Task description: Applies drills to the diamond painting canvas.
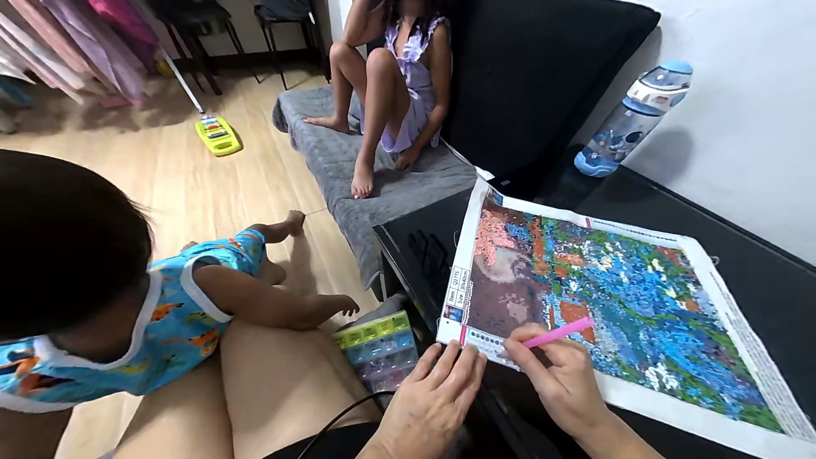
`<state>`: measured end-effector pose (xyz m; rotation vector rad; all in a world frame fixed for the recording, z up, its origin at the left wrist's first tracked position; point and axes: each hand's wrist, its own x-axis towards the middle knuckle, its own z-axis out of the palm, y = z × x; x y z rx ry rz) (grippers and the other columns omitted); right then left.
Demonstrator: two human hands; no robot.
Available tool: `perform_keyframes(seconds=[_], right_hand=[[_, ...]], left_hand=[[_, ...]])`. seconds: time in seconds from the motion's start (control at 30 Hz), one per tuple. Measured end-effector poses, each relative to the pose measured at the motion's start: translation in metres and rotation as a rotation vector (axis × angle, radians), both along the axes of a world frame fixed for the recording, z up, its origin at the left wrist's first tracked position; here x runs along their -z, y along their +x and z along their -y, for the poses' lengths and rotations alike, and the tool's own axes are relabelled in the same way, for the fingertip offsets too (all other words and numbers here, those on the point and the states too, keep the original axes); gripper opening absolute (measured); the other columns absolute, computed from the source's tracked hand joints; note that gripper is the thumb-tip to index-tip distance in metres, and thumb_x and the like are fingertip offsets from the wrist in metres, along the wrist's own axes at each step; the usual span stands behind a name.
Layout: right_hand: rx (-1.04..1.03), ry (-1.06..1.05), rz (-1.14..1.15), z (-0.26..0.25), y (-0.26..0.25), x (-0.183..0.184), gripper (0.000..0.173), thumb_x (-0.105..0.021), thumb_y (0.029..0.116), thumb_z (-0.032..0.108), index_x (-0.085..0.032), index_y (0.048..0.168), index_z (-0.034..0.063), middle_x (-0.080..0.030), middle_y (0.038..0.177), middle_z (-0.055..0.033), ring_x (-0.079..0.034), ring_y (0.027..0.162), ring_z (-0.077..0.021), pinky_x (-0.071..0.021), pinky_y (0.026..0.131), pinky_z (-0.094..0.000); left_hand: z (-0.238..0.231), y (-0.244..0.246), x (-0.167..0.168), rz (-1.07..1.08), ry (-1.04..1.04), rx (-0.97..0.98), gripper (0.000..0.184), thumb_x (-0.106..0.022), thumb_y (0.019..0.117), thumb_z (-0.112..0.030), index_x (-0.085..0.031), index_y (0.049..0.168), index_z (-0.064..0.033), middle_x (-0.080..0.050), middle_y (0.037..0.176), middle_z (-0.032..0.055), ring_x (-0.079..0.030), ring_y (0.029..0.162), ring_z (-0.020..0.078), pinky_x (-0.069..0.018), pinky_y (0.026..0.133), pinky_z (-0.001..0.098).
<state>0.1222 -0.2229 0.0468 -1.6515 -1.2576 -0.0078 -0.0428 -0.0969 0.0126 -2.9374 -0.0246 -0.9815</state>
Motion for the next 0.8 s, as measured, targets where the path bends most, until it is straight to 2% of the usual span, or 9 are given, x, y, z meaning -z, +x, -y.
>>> perform_keyframes(seconds=[0.4, 0.53, 0.63, 0.8], right_hand=[[-0.031, -0.002, 0.029, -0.001, 0.001, 0.003, 0.035, -0.055, 0.1049, 0.029, -0.068, 0.088, 0.0007, -0.066, 0.076, -0.0030, -0.057, 0.068, 0.0054, -0.0465, 0.066, -0.0079], [-0.034, 0.053, -0.115, -0.005, 0.003, 0.000, 0.030, -0.057, 0.1040, 0.029, -0.070, 0.090, 0.0060, -0.068, 0.081, 0.0057, -0.059, 0.071, 0.0096, -0.0495, 0.066, -0.0077], [0.002, 0.113, -0.246, -0.012, 0.001, -0.012, 0.019, -0.059, 0.1009, 0.023, -0.070, 0.091, 0.0101, -0.068, 0.081, 0.0132, -0.055, 0.065, 0.0128, -0.0455, 0.058, -0.0054], [0.101, 0.068, -0.369, -0.022, 0.003, -0.026, 0.012, -0.058, 0.0982, 0.013, -0.067, 0.092, 0.0093, -0.066, 0.076, 0.0135, -0.052, 0.056, 0.0111, -0.0424, 0.051, -0.0069]], left_hand=[[0.000, 0.001, 0.000, 0.017, -0.019, 0.005, 0.037, -0.052, 0.0935, 0.001, -0.070, 0.124, -0.0101, -0.070, 0.127, 0.0051, -0.066, 0.118, 0.0203, -0.0485, 0.103, 0.0339], [-0.001, 0.002, 0.000, 0.023, -0.025, 0.018, 0.037, -0.053, 0.0925, 0.001, -0.070, 0.124, -0.0092, -0.070, 0.127, 0.0058, -0.066, 0.118, 0.0210, -0.0491, 0.103, 0.0341], [0.001, 0.003, 0.000, 0.040, -0.050, 0.023, 0.036, -0.054, 0.0904, 0.000, -0.072, 0.120, -0.0088, -0.071, 0.126, 0.0057, -0.067, 0.116, 0.0209, -0.0510, 0.098, 0.0321], [0.008, 0.000, -0.007, 0.018, -0.112, 0.067, 0.032, -0.054, 0.0918, -0.003, -0.074, 0.117, -0.0075, -0.072, 0.124, 0.0063, -0.068, 0.113, 0.0215, -0.0533, 0.093, 0.0324]])
